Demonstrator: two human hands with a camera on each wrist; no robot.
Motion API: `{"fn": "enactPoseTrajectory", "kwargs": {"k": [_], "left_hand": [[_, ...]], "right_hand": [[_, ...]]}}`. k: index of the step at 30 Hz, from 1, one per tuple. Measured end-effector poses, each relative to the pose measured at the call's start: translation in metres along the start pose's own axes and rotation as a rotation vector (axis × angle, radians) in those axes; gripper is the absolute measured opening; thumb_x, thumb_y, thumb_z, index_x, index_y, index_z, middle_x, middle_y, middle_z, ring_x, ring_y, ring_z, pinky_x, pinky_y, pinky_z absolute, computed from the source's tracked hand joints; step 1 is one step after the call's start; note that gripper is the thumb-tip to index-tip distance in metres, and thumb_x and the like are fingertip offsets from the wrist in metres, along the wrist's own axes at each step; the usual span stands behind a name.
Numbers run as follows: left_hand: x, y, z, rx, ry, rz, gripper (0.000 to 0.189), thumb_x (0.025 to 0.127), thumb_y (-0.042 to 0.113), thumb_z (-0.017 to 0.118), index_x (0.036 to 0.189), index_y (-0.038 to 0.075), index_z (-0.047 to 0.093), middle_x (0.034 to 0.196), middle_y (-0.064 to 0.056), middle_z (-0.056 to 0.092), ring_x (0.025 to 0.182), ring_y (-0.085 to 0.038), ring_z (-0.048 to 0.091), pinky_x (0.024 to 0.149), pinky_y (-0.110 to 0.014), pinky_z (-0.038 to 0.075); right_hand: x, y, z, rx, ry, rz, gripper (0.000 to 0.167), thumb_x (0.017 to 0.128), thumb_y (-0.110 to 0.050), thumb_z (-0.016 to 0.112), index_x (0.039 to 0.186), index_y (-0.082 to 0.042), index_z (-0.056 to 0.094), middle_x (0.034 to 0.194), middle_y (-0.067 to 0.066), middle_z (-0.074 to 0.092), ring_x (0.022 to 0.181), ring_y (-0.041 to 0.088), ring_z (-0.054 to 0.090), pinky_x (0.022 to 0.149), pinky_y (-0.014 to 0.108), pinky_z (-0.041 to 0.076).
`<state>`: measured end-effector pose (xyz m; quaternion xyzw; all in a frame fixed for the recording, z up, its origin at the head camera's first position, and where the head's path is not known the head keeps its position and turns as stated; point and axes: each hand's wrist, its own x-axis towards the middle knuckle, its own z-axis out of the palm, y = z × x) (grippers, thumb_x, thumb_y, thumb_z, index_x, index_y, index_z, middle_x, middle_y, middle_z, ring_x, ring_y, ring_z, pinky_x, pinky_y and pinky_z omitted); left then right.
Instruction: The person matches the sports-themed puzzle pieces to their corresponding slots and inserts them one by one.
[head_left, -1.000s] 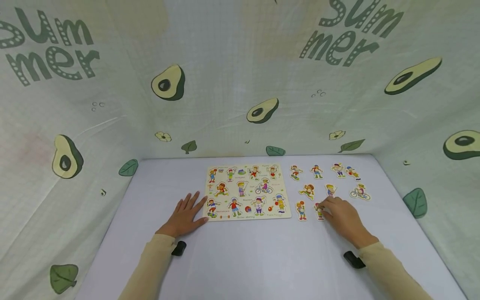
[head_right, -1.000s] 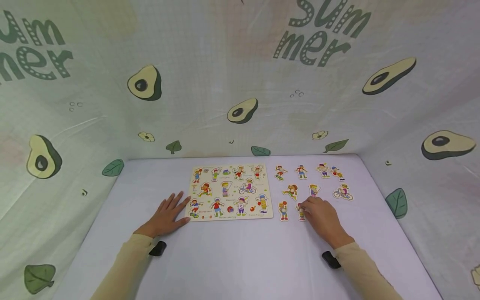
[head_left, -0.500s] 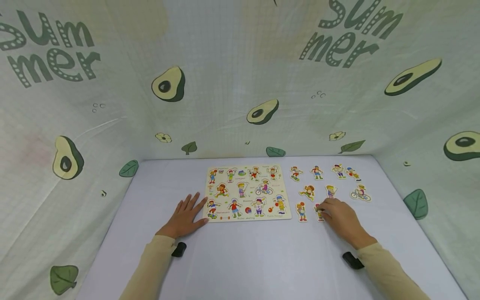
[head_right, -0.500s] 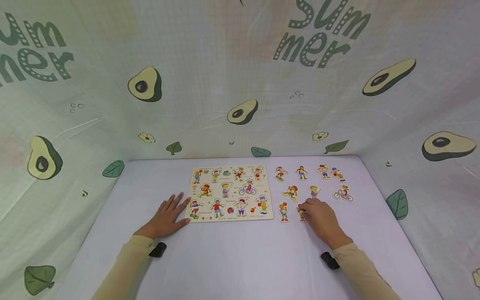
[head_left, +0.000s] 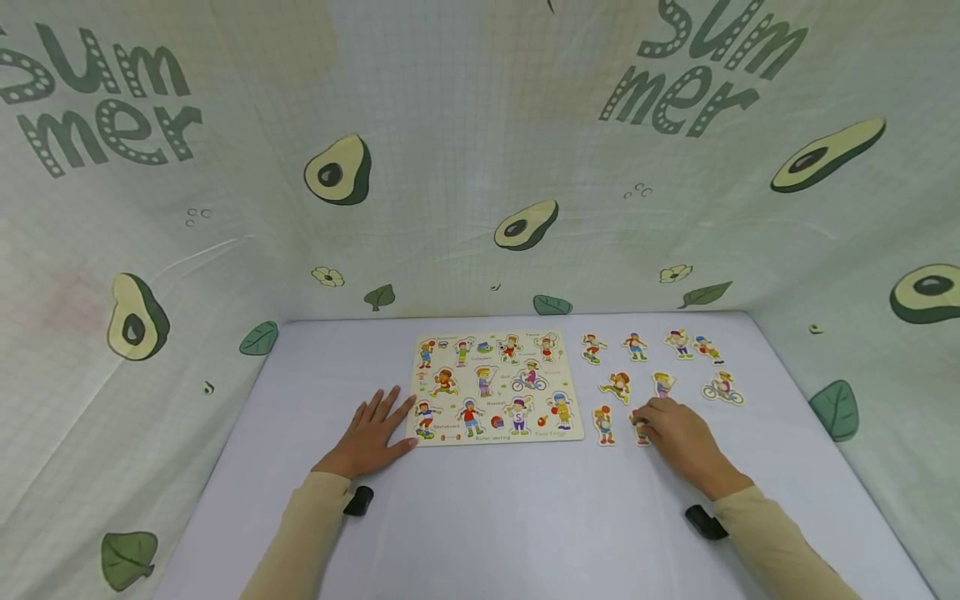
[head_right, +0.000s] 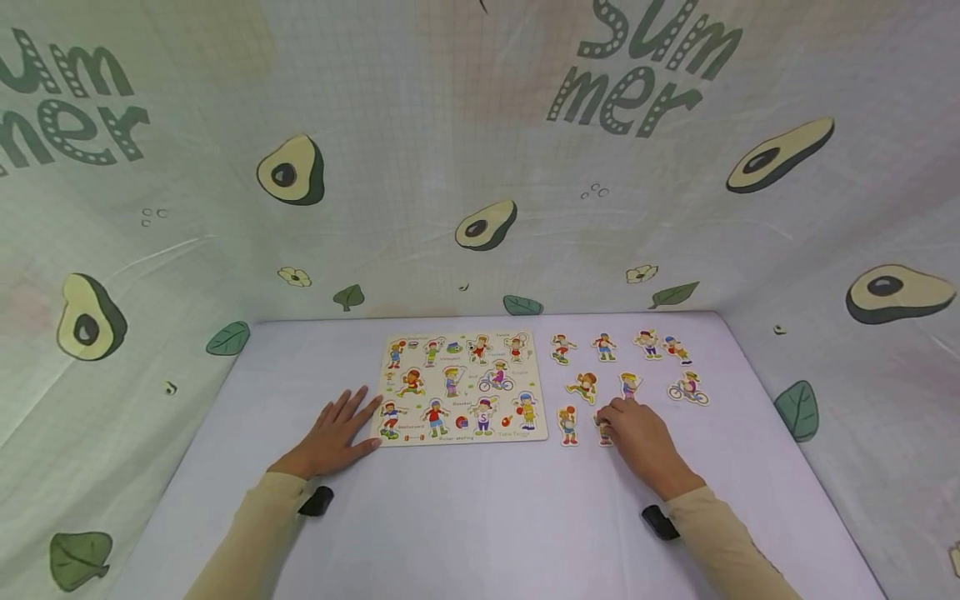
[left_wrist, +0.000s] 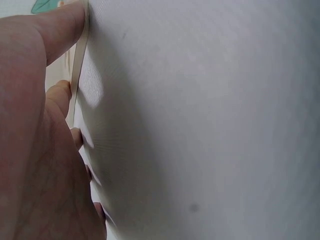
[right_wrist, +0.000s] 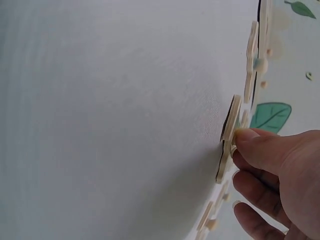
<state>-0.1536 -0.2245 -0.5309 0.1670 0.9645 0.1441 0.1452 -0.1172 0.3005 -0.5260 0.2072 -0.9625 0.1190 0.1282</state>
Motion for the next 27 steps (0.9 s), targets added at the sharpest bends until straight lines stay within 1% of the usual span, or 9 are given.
{"fn": "enactPoseTrajectory", "kwargs": {"k": [6,11,21,23,27], "left_hand": [[0.0,-0.001,0.001,-0.013,0.0,0.0,0.078,0.105,0.051,0.06,0.167,0.013,0.032,0.176,-0.021,0.015,0.161,-0.049,0.007,0.128,-0.067,0.007],[0.001,-0.002,0.001,-0.007,-0.003,0.0,0.078,0.105,0.052,0.059,0.168,0.013,0.031,0.176,-0.02,0.015,0.161,-0.049,0.007,0.128,-0.067,0.008],[-0.001,0.003,-0.003,-0.017,-0.001,0.013,0.078,0.105,0.05,0.06,0.167,0.012,0.033,0.175,-0.022,0.016,0.161,-0.05,0.009,0.128,-0.068,0.009],[-0.002,0.005,-0.004,-0.018,-0.007,0.009,0.078,0.105,0.049,0.06,0.167,0.012,0.032,0.175,-0.022,0.016,0.161,-0.05,0.008,0.128,-0.067,0.008],[-0.002,0.007,-0.006,-0.026,0.002,0.012,0.078,0.105,0.049,0.06,0.167,0.011,0.033,0.175,-0.022,0.017,0.161,-0.05,0.009,0.128,-0.067,0.008]], "right_hand": [[0.002,-0.002,0.0,-0.011,0.005,-0.014,0.024,0.08,0.005,0.087,0.1,-0.003,0.078,0.093,0.004,0.071,0.086,0.026,0.071,0.072,0.044,0.06],[0.009,-0.006,-0.007,-0.012,0.011,-0.02,0.025,0.08,0.006,0.086,0.103,-0.002,0.077,0.094,0.005,0.072,0.086,0.026,0.07,0.073,0.044,0.059],[0.039,-0.016,-0.02,-0.009,0.064,-0.081,0.024,0.081,0.004,0.087,0.102,-0.003,0.077,0.094,0.005,0.071,0.085,0.025,0.067,0.073,0.043,0.058],[0.045,-0.018,-0.021,-0.003,0.067,-0.083,0.024,0.082,0.004,0.087,0.102,-0.004,0.077,0.095,0.005,0.071,0.086,0.026,0.068,0.074,0.043,0.058],[0.059,-0.023,-0.022,0.008,0.075,-0.098,0.023,0.083,0.004,0.086,0.103,-0.004,0.076,0.096,0.006,0.072,0.088,0.026,0.069,0.075,0.043,0.059]]}}
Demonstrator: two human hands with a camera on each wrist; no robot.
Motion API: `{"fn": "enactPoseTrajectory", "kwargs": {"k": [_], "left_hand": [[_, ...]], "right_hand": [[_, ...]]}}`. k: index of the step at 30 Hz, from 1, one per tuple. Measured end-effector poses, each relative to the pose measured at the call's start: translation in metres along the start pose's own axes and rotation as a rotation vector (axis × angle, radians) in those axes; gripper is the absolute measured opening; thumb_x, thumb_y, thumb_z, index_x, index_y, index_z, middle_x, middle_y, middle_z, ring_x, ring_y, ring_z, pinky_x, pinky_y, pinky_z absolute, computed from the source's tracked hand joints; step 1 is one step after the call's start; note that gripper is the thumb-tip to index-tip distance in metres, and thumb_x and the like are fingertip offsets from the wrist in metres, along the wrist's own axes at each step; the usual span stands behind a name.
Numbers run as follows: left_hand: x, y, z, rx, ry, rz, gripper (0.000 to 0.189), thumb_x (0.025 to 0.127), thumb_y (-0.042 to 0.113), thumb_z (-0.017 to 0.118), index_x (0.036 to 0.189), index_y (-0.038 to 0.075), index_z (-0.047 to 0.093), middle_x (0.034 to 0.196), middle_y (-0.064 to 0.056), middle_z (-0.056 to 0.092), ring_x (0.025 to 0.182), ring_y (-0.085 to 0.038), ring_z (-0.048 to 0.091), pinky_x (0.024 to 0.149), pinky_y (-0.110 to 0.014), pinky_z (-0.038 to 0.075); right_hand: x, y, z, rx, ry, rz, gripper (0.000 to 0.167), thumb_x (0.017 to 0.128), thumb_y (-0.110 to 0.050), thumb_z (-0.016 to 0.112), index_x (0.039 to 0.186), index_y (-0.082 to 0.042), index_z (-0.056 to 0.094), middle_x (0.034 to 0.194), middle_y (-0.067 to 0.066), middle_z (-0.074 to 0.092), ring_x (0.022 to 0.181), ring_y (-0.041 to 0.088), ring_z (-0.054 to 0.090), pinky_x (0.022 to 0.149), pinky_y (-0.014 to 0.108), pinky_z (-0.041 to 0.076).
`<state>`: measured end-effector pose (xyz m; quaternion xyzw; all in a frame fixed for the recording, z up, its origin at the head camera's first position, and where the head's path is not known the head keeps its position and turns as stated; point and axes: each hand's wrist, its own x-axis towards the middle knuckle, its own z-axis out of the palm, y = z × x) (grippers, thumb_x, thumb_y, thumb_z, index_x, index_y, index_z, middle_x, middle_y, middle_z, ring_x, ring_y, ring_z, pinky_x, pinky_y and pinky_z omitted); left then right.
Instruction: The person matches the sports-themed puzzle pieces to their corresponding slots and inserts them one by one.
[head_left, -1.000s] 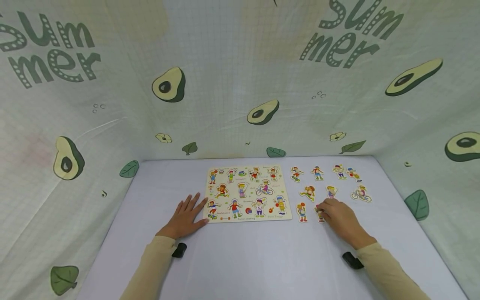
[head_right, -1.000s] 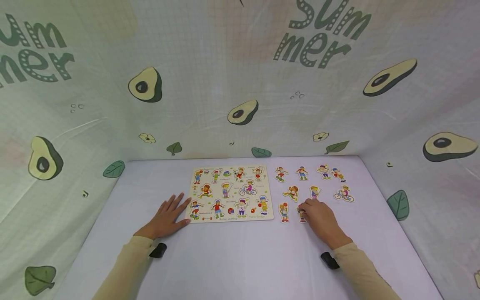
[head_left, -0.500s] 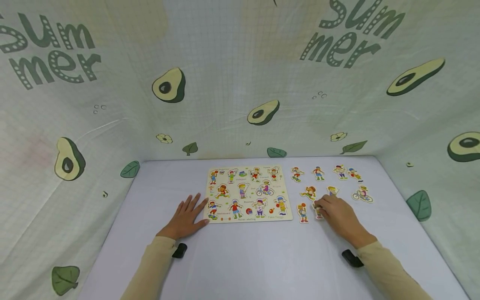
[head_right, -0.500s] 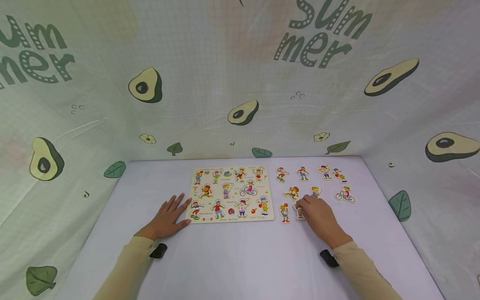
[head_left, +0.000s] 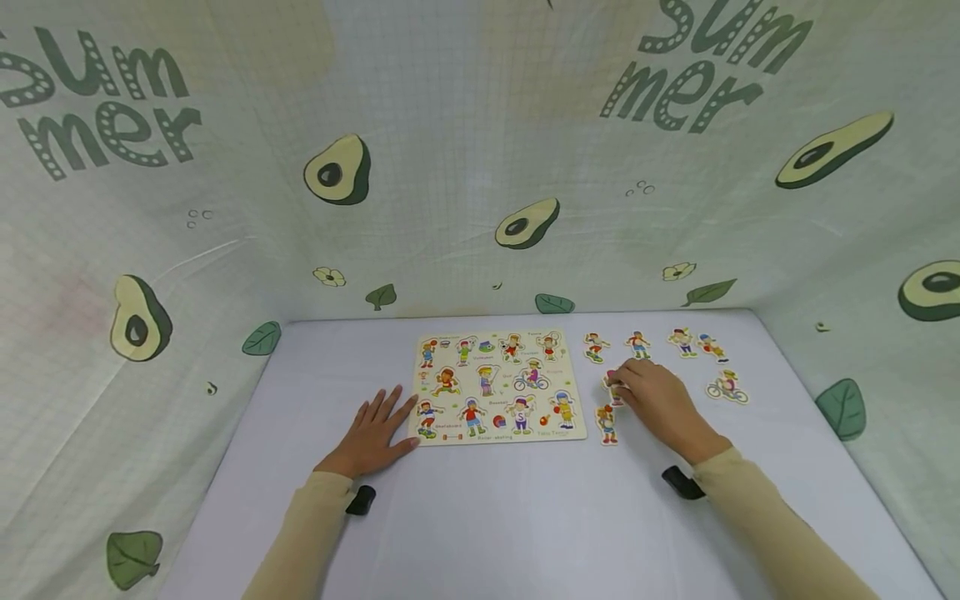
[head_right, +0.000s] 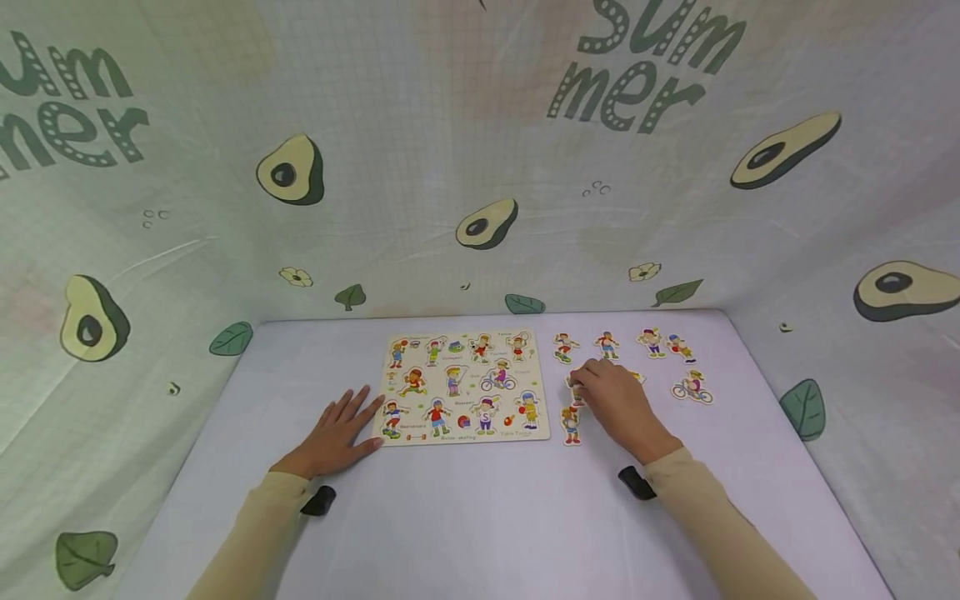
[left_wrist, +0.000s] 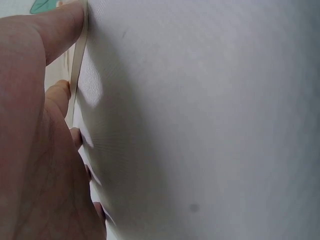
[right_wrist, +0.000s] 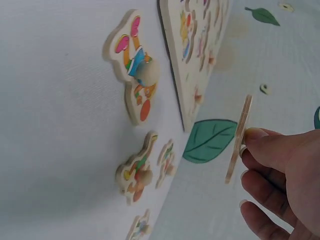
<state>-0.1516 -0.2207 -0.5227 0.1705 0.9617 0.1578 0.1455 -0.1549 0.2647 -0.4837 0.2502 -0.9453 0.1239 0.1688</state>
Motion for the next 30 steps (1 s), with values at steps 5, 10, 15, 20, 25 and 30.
{"fn": "enactPoseTrajectory", "kwargs": {"k": [5,10,15,20,25,30], "left_hand": [[0.001,-0.003,0.004,-0.023,0.042,0.025,0.078,0.103,0.049,0.062,0.165,0.009,0.036,0.174,-0.024,0.019,0.16,-0.051,0.011,0.127,-0.069,0.009],[0.002,-0.007,0.009,-0.023,0.054,0.029,0.078,0.103,0.051,0.061,0.166,0.011,0.036,0.175,-0.023,0.018,0.16,-0.05,0.009,0.128,-0.068,0.007],[-0.002,-0.002,0.003,-0.042,0.046,0.029,0.078,0.103,0.051,0.062,0.164,0.009,0.038,0.173,-0.025,0.02,0.159,-0.052,0.01,0.127,-0.069,0.007],[-0.001,-0.001,0.002,-0.017,0.015,-0.001,0.078,0.103,0.049,0.062,0.166,0.011,0.035,0.175,-0.022,0.017,0.161,-0.05,0.008,0.128,-0.067,0.007],[0.002,-0.007,0.009,0.004,0.034,0.01,0.08,0.103,0.052,0.061,0.166,0.011,0.035,0.175,-0.022,0.018,0.16,-0.05,0.009,0.128,-0.068,0.008],[0.002,-0.011,0.013,0.008,0.07,0.035,0.081,0.103,0.056,0.059,0.166,0.011,0.035,0.174,-0.023,0.019,0.16,-0.051,0.011,0.127,-0.069,0.009]], "right_hand": [[0.017,-0.006,0.004,0.022,0.016,-0.03,0.022,0.084,0.003,0.085,0.102,-0.005,0.076,0.096,0.005,0.072,0.087,0.025,0.068,0.073,0.041,0.059],[0.034,-0.014,0.008,0.035,0.01,-0.038,0.02,0.087,0.001,0.084,0.104,-0.005,0.077,0.099,0.005,0.072,0.09,0.025,0.069,0.076,0.041,0.06],[0.049,-0.024,0.013,0.039,0.017,-0.052,0.018,0.087,0.0,0.085,0.102,-0.004,0.077,0.099,0.007,0.072,0.093,0.026,0.07,0.08,0.041,0.061],[0.062,-0.033,0.014,0.054,0.018,-0.051,0.017,0.088,-0.001,0.085,0.103,-0.005,0.077,0.099,0.006,0.073,0.094,0.025,0.07,0.082,0.04,0.061],[0.072,-0.041,0.018,0.066,0.024,-0.061,0.018,0.089,-0.002,0.084,0.105,-0.004,0.078,0.099,0.005,0.072,0.092,0.024,0.069,0.082,0.04,0.06],[0.082,-0.048,0.024,0.077,0.027,-0.076,0.017,0.09,-0.004,0.084,0.106,-0.006,0.078,0.1,0.005,0.073,0.092,0.024,0.069,0.08,0.039,0.059]]}}
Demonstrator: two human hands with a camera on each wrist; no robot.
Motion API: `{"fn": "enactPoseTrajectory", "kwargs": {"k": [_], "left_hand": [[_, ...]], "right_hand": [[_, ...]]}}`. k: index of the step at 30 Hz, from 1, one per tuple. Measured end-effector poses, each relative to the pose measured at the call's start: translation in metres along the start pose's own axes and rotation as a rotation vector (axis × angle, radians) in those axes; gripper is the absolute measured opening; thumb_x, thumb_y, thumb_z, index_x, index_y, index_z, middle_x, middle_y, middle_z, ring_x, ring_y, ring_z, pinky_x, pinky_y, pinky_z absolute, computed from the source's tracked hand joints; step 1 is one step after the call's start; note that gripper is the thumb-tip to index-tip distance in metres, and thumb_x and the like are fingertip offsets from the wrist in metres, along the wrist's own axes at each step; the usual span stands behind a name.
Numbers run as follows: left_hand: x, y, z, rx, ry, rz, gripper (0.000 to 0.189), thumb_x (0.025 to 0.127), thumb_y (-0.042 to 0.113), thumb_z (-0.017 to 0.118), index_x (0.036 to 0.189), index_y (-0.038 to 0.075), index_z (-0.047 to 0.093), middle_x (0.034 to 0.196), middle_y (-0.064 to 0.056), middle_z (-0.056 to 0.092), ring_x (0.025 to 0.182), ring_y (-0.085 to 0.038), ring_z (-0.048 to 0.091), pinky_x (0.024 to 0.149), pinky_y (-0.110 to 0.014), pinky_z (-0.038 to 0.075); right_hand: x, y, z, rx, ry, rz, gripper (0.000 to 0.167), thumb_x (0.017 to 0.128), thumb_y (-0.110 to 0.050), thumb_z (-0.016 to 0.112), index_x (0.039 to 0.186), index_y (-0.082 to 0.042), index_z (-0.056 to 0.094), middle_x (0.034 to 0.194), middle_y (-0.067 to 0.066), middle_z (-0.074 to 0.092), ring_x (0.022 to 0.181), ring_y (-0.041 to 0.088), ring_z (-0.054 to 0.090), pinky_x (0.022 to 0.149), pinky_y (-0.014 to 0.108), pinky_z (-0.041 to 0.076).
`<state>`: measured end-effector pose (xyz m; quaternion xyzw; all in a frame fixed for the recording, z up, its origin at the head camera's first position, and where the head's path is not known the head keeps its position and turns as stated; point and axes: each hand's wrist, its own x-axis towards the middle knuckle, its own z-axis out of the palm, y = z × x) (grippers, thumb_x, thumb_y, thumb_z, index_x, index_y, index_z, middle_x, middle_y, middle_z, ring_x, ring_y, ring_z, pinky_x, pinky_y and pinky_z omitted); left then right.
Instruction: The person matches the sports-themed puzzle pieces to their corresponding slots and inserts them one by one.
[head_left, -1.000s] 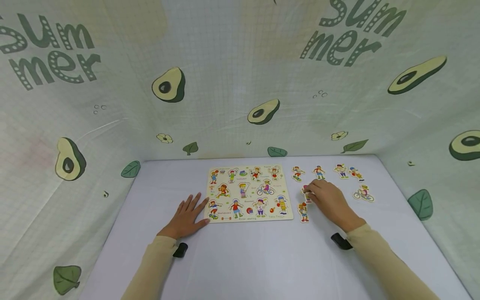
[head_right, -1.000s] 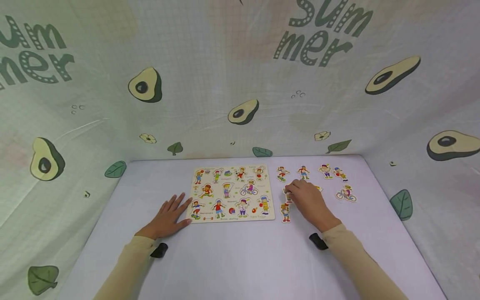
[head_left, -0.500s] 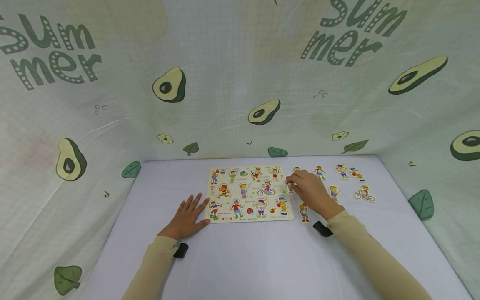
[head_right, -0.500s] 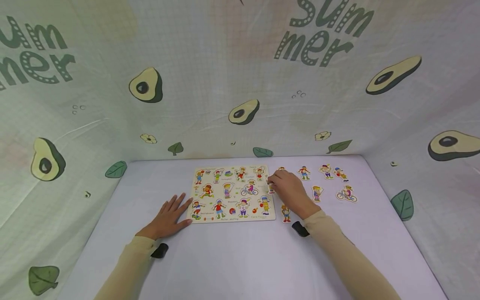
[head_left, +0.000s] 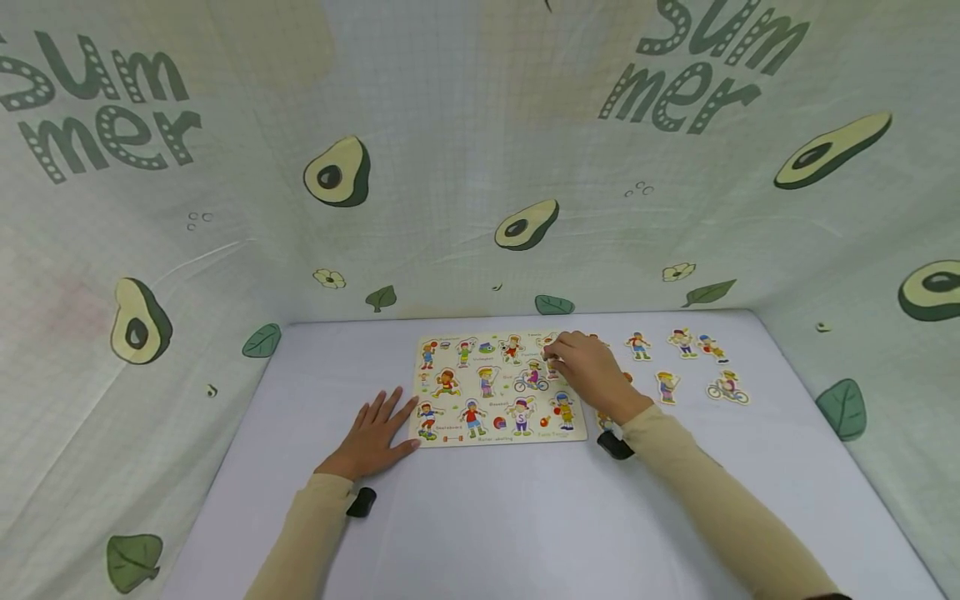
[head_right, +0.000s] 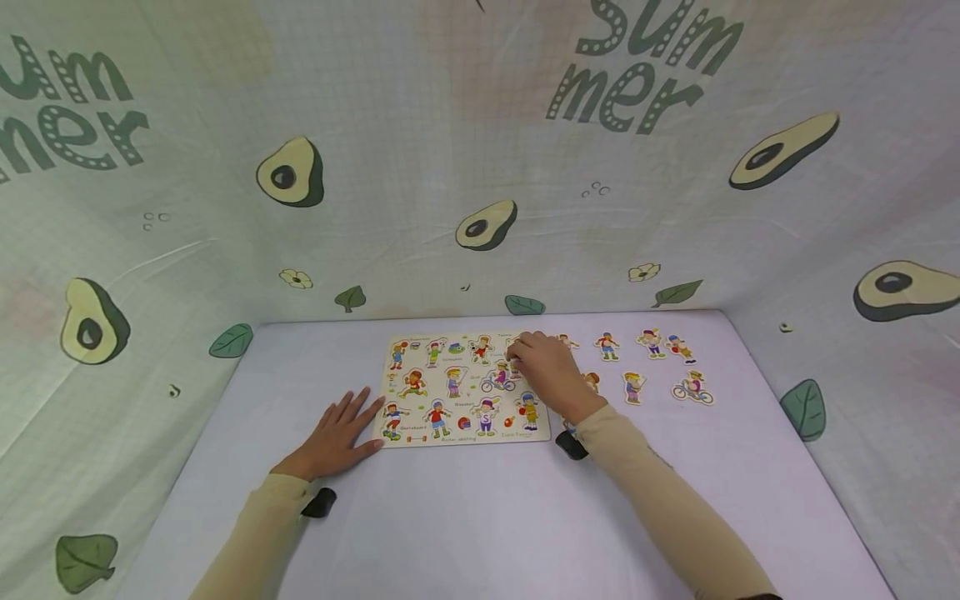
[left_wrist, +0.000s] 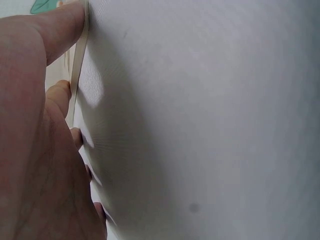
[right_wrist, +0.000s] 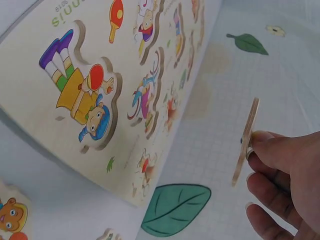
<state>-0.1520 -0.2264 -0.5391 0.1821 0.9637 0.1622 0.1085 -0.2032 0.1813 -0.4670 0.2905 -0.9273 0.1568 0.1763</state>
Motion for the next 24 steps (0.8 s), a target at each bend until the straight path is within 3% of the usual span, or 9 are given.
{"fn": "enactPoseTrajectory", "kwargs": {"k": [6,13,24], "left_hand": [[-0.002,0.003,-0.005,-0.047,-0.008,0.002,0.08,0.102,0.056,0.061,0.164,0.01,0.038,0.173,-0.025,0.021,0.159,-0.052,0.011,0.126,-0.071,0.008],[-0.002,0.008,-0.009,-0.011,-0.065,-0.045,0.078,0.104,0.048,0.062,0.167,0.013,0.032,0.176,-0.02,0.015,0.161,-0.049,0.006,0.128,-0.067,0.007],[-0.002,0.009,-0.01,-0.005,-0.061,-0.048,0.077,0.105,0.047,0.062,0.167,0.012,0.034,0.175,-0.021,0.017,0.161,-0.049,0.008,0.128,-0.067,0.008]], "right_hand": [[0.014,-0.009,0.008,0.007,0.01,-0.037,0.017,0.09,-0.004,0.084,0.106,-0.005,0.078,0.1,0.005,0.073,0.091,0.023,0.068,0.077,0.038,0.058],[0.033,-0.019,0.021,0.013,-0.01,-0.057,0.014,0.092,-0.006,0.082,0.106,-0.008,0.077,0.1,0.004,0.071,0.09,0.023,0.068,0.076,0.038,0.057],[0.059,-0.031,0.046,0.029,-0.036,-0.052,0.01,0.096,-0.008,0.079,0.106,-0.009,0.077,0.101,0.004,0.072,0.091,0.023,0.068,0.078,0.037,0.058]]}}
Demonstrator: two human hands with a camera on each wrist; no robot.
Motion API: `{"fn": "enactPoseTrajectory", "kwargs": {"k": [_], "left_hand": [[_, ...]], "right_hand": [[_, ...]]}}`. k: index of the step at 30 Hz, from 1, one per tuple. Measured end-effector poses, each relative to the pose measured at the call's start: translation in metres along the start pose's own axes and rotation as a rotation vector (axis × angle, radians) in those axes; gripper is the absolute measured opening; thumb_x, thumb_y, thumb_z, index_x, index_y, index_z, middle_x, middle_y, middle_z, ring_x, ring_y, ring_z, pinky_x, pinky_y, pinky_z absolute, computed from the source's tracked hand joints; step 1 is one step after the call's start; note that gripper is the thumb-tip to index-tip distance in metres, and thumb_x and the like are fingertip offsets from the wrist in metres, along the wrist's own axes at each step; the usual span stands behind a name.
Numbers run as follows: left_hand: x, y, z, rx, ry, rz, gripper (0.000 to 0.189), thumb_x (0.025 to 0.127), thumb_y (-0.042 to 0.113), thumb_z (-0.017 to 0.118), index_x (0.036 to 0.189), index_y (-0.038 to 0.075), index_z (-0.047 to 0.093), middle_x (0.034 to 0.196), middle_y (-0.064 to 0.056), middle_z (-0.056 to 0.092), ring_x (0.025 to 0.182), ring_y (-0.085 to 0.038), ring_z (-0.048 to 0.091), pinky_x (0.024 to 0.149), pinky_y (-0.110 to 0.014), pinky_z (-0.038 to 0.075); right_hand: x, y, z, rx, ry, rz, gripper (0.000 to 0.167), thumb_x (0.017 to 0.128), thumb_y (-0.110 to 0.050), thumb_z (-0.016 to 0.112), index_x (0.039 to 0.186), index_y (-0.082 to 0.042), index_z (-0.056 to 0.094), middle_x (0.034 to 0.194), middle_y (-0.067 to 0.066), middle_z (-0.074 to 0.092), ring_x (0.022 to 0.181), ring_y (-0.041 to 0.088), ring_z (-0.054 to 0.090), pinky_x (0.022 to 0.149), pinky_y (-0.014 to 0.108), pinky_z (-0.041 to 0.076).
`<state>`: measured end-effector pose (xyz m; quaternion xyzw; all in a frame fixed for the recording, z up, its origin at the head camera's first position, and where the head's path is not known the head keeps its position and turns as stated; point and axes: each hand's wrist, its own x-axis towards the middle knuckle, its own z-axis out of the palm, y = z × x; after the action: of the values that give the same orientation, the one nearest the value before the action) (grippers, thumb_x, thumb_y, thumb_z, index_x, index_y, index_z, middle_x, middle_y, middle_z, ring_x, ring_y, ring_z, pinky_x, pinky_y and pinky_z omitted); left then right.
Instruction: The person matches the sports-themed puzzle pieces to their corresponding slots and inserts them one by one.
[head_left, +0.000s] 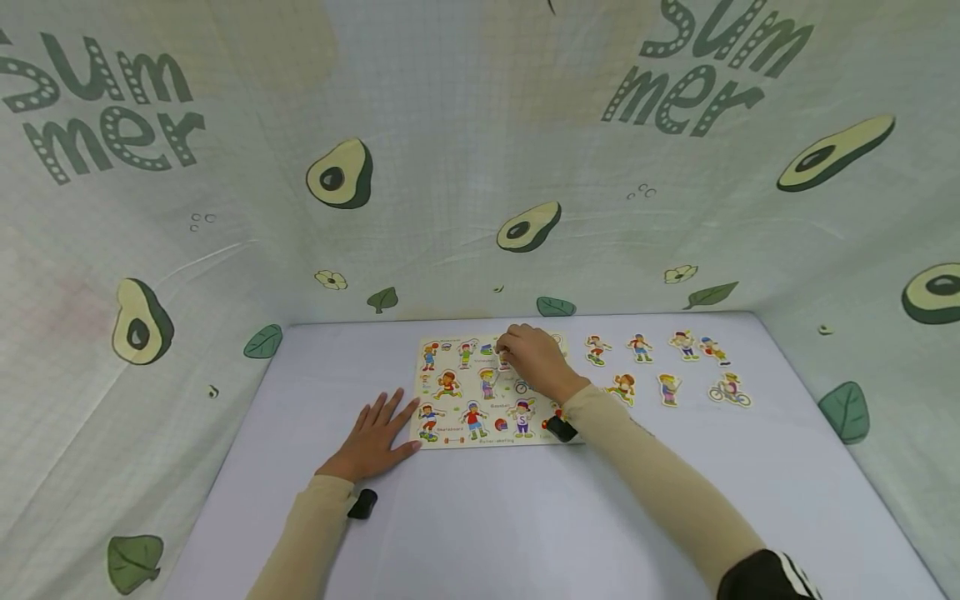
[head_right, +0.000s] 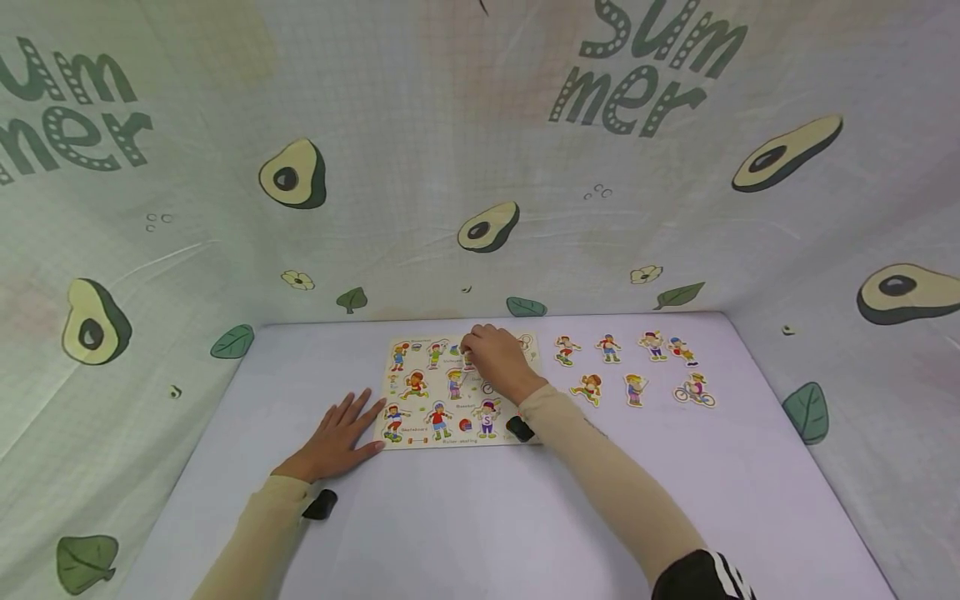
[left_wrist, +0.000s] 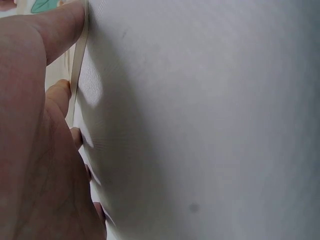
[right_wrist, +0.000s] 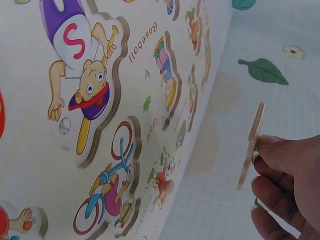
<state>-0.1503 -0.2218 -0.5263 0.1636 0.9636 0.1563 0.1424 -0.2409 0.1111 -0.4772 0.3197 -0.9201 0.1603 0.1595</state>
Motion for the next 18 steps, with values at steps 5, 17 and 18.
{"fn": "enactPoseTrajectory", "kwargs": {"k": [5,17,18], "left_hand": [[-0.001,0.001,-0.002,-0.014,0.012,0.018,0.077,0.104,0.047,0.063,0.166,0.01,0.035,0.175,-0.022,0.018,0.16,-0.05,0.01,0.128,-0.067,0.009],[0.004,-0.006,0.004,-0.002,0.006,0.015,0.077,0.105,0.05,0.06,0.167,0.013,0.033,0.176,-0.02,0.015,0.161,-0.049,0.007,0.129,-0.066,0.006],[0.004,-0.006,0.005,-0.004,0.007,0.015,0.077,0.105,0.049,0.06,0.167,0.013,0.033,0.176,-0.02,0.016,0.161,-0.049,0.007,0.129,-0.066,0.006]], "right_hand": [[0.013,-0.006,0.01,0.005,-0.022,0.016,0.01,0.096,-0.008,0.078,0.106,-0.008,0.077,0.101,0.005,0.073,0.093,0.023,0.069,0.081,0.038,0.059],[0.035,-0.017,0.031,-0.005,-0.109,0.049,0.01,0.099,-0.012,0.076,0.108,-0.009,0.077,0.104,0.004,0.073,0.096,0.023,0.069,0.083,0.037,0.059],[0.037,-0.017,0.034,-0.004,-0.115,0.053,0.009,0.099,-0.011,0.076,0.108,-0.009,0.077,0.104,0.005,0.073,0.096,0.023,0.069,0.084,0.037,0.059]]}}
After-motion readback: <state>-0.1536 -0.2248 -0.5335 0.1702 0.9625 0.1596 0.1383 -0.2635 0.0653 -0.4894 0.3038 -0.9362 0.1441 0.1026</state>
